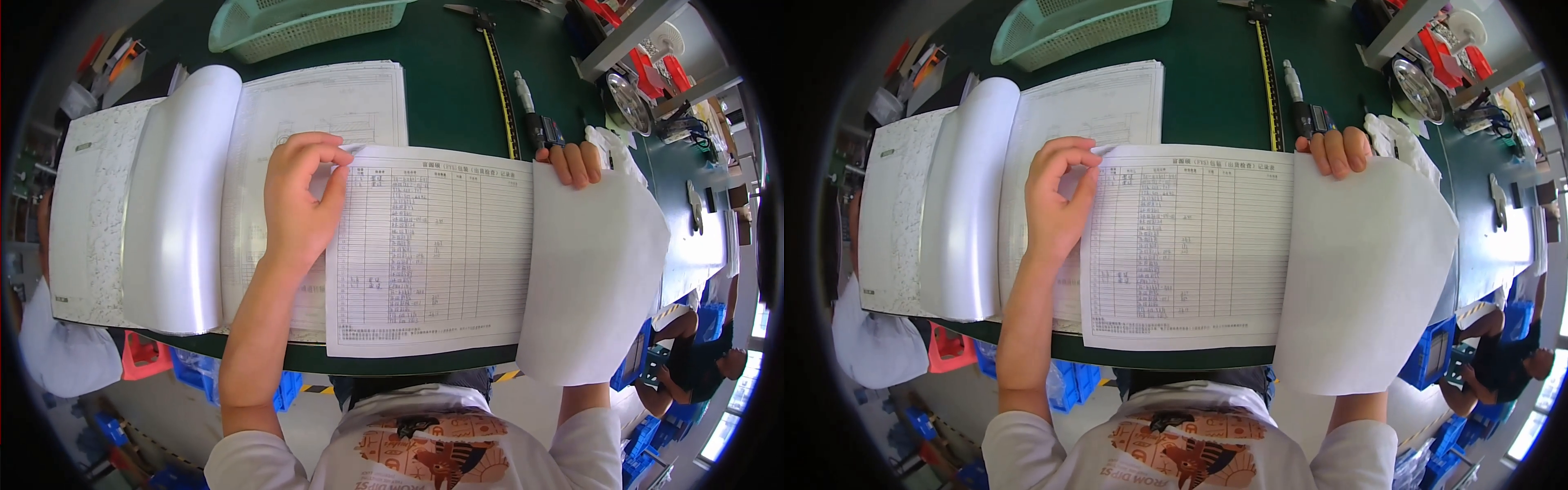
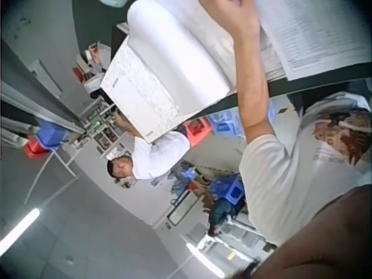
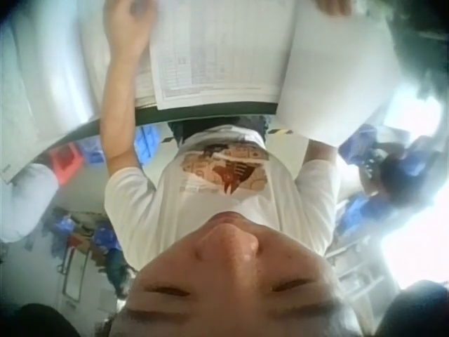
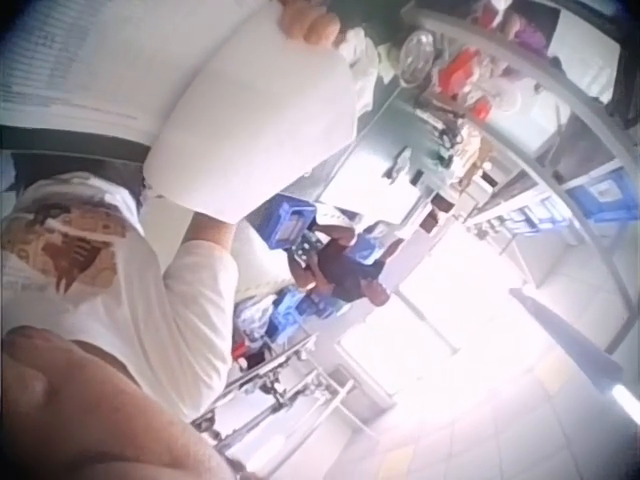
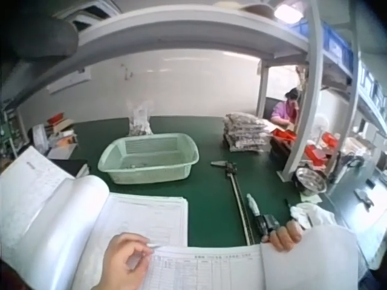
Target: Measuring small mechanical parts using a digital micrometer and recording measurements in a logbook.
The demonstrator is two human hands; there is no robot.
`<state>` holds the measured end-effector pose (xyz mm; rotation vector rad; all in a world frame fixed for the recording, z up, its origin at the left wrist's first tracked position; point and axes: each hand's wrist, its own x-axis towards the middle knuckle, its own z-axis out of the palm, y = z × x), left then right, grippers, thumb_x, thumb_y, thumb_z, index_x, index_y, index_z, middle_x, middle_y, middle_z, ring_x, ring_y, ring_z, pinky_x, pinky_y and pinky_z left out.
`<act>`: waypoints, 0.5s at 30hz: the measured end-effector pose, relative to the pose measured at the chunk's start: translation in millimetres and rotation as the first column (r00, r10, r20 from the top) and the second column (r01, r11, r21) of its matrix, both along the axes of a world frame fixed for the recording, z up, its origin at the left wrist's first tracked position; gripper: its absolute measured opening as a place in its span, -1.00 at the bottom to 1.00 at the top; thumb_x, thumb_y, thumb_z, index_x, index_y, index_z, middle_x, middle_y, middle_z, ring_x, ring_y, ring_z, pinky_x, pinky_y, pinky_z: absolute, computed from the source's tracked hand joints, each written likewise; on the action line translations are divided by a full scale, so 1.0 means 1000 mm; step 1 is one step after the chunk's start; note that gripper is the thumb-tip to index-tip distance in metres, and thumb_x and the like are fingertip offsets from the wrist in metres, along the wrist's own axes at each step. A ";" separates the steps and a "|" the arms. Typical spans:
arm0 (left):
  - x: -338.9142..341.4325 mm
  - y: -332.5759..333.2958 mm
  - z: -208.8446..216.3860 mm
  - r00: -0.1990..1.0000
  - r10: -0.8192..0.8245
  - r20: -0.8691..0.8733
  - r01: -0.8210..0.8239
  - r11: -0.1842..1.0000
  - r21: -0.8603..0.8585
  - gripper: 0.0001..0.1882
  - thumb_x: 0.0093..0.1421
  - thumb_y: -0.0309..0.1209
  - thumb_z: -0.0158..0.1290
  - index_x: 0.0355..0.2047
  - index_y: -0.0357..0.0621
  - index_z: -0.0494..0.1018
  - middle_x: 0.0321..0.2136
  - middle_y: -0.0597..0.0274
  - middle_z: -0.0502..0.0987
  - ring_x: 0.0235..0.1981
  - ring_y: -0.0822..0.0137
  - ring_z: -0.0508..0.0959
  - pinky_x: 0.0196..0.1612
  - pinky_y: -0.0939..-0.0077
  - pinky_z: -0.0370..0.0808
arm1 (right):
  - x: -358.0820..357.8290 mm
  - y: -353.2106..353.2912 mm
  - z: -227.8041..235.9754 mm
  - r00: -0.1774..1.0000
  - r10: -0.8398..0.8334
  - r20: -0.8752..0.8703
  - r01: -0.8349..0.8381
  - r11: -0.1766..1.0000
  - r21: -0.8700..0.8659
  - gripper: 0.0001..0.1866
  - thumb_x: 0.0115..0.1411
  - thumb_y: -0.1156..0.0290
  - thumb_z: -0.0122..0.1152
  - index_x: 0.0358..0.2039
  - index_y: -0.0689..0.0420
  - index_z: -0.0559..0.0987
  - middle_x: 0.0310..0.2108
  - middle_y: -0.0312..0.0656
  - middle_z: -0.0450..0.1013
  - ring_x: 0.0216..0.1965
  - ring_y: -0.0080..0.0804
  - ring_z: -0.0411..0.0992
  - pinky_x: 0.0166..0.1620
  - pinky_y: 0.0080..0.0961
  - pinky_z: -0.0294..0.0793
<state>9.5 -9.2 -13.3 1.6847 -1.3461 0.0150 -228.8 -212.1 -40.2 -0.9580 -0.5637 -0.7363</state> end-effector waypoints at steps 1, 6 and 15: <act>0.000 0.000 0.000 1.000 0.000 -0.003 0.000 1.000 0.006 -0.87 -0.12 -0.64 0.00 -0.53 -0.15 0.38 -0.36 0.26 0.41 -0.36 0.29 0.39 -0.29 0.49 0.32 | 0.001 -0.002 -0.002 1.000 0.025 0.000 -0.025 0.999 -0.038 -0.74 -0.04 0.23 0.17 -0.49 -0.03 0.26 -0.49 -0.38 0.27 -0.33 -0.55 0.22 0.15 -0.45 -0.08; 0.001 0.000 0.003 0.995 0.011 -0.095 -0.016 0.998 -0.054 -0.90 -0.07 -0.63 -0.04 -0.51 -0.17 0.34 -0.36 0.25 0.42 -0.33 0.31 0.37 -0.28 0.51 0.29 | -0.003 0.004 -0.002 0.991 0.003 -0.131 -0.002 1.000 0.008 -0.73 -0.04 0.24 0.18 -0.47 -0.02 0.25 -0.46 -0.33 0.26 -0.29 -0.52 0.21 0.16 -0.49 -0.11; -0.007 0.005 0.005 1.000 -0.030 -0.004 0.029 0.993 -0.110 -0.96 0.04 -0.57 -0.10 -0.45 -0.20 0.30 -0.34 0.16 0.41 -0.41 0.37 0.37 -0.33 0.58 0.29 | -0.004 -0.004 -0.005 0.963 0.019 -0.269 -0.060 0.988 -0.146 -0.72 -0.03 0.29 0.16 -0.39 0.05 0.27 -0.35 -0.18 0.27 -0.16 -0.44 0.20 0.17 -0.52 -0.10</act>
